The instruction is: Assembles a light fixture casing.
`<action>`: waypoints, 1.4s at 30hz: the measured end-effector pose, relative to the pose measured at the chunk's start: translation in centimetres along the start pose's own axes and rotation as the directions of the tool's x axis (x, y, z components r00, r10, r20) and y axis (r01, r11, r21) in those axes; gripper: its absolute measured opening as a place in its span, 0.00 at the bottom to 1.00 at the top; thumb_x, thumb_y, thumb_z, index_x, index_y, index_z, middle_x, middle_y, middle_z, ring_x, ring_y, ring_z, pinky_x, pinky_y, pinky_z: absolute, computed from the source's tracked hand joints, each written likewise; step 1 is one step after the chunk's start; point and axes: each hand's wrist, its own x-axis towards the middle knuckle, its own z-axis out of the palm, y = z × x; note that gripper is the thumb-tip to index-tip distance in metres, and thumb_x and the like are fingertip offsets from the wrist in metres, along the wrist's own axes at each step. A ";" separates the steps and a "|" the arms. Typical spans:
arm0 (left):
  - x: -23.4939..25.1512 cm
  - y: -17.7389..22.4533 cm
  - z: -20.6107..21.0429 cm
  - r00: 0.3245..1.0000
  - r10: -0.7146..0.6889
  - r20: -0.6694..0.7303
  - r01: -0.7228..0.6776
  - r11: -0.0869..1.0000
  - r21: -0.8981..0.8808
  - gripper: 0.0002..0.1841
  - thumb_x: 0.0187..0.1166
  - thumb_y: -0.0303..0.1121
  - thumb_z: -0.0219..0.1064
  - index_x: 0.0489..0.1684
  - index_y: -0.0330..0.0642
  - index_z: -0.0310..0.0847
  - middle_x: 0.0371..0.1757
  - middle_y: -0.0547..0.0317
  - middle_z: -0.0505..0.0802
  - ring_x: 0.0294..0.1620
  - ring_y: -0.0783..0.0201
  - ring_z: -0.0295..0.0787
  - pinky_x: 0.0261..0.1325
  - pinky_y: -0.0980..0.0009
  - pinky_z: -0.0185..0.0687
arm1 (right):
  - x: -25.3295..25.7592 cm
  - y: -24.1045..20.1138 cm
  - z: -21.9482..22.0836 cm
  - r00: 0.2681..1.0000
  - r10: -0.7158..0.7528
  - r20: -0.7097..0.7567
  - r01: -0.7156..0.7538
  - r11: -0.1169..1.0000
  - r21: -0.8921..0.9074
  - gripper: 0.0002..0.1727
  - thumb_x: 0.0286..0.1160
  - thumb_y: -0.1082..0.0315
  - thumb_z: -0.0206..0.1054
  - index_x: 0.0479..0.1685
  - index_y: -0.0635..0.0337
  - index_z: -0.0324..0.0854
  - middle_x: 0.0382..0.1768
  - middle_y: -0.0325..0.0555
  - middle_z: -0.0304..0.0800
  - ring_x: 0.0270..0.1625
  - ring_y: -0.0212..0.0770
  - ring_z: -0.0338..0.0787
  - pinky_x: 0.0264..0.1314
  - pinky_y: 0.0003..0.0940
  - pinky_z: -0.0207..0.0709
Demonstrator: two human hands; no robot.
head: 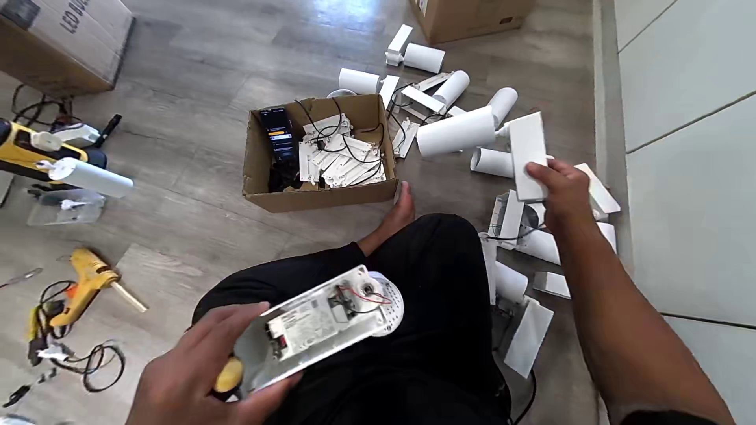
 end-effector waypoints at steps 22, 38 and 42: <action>-0.1 -1.9 7.3 0.983 -0.076 0.165 0.059 0.992 0.108 0.37 0.60 0.64 0.76 0.66 0.49 0.86 0.55 0.56 0.94 0.38 0.61 0.92 0.33 0.57 0.87 | -8.4 0.5 8.5 0.709 -0.334 0.622 0.522 0.841 -0.144 0.47 0.69 0.39 0.72 0.79 0.68 0.69 0.74 0.63 0.79 0.73 0.50 0.83 0.74 0.50 0.78; -3.1 7.0 11.8 0.954 -0.111 0.278 0.197 0.932 -0.304 0.19 0.76 0.55 0.70 0.45 0.49 0.87 0.30 0.64 0.94 0.28 0.65 0.92 0.28 0.57 0.87 | -24.2 -4.8 9.8 0.496 0.299 0.815 0.167 0.888 -0.428 0.69 0.55 0.10 0.50 0.97 0.48 0.45 0.74 0.38 0.83 0.65 0.36 0.89 0.62 0.52 0.86; -2.4 7.7 12.4 0.809 0.088 0.581 0.115 0.946 -0.303 0.17 0.77 0.51 0.69 0.37 0.45 0.87 0.25 0.55 0.90 0.29 0.53 0.91 0.30 0.47 0.82 | -22.8 -5.4 10.6 0.371 0.405 0.835 0.412 0.734 -0.540 0.66 0.52 0.26 0.76 0.96 0.43 0.49 0.74 0.49 0.80 0.65 0.50 0.88 0.63 0.59 0.81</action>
